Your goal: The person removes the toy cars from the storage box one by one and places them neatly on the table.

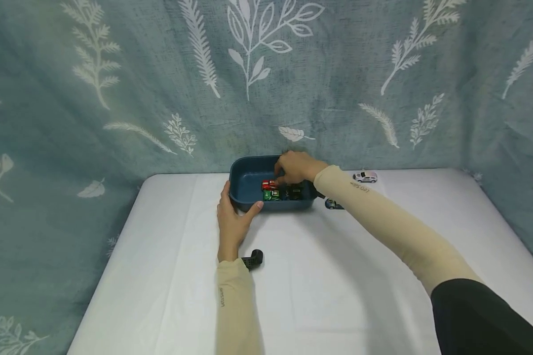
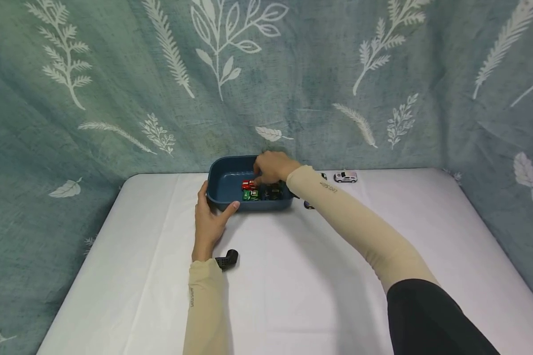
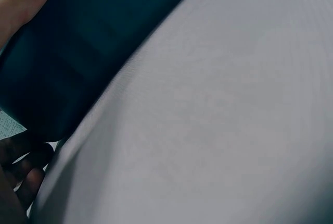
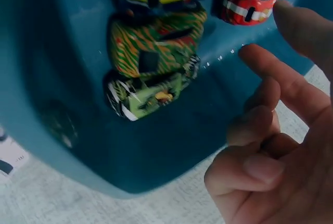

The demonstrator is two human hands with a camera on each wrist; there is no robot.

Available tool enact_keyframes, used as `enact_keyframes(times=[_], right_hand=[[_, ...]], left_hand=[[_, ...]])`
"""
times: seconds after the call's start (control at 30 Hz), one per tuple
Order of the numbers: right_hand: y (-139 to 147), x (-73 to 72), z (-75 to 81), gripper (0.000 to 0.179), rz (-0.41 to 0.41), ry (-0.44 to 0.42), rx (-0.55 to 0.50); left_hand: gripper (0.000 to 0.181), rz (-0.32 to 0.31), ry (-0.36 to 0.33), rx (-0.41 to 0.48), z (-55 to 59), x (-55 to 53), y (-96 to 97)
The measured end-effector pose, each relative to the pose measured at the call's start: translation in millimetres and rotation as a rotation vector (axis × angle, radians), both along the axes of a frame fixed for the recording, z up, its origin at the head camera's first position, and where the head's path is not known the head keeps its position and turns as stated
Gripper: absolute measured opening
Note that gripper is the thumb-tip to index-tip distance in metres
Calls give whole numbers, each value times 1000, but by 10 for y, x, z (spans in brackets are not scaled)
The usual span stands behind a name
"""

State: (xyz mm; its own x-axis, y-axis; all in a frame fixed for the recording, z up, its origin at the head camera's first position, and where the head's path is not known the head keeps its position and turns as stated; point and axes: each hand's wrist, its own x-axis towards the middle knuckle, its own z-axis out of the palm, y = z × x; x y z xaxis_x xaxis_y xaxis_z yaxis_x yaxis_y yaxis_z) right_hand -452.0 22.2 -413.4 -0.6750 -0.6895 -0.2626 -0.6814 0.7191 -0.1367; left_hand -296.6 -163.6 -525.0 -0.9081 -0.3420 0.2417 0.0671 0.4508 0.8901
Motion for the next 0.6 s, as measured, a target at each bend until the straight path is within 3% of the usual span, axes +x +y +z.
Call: enact_keyframes(times=[0.2,0.6], right_hand=[[-98,-26,34,37,20,25,-3],[-166,-19,-87,34,3,-16,60]], left_hand=[[106,14,5,-9,-7,-32,-40],[107,1,-13,0,-17,-25,-31]])
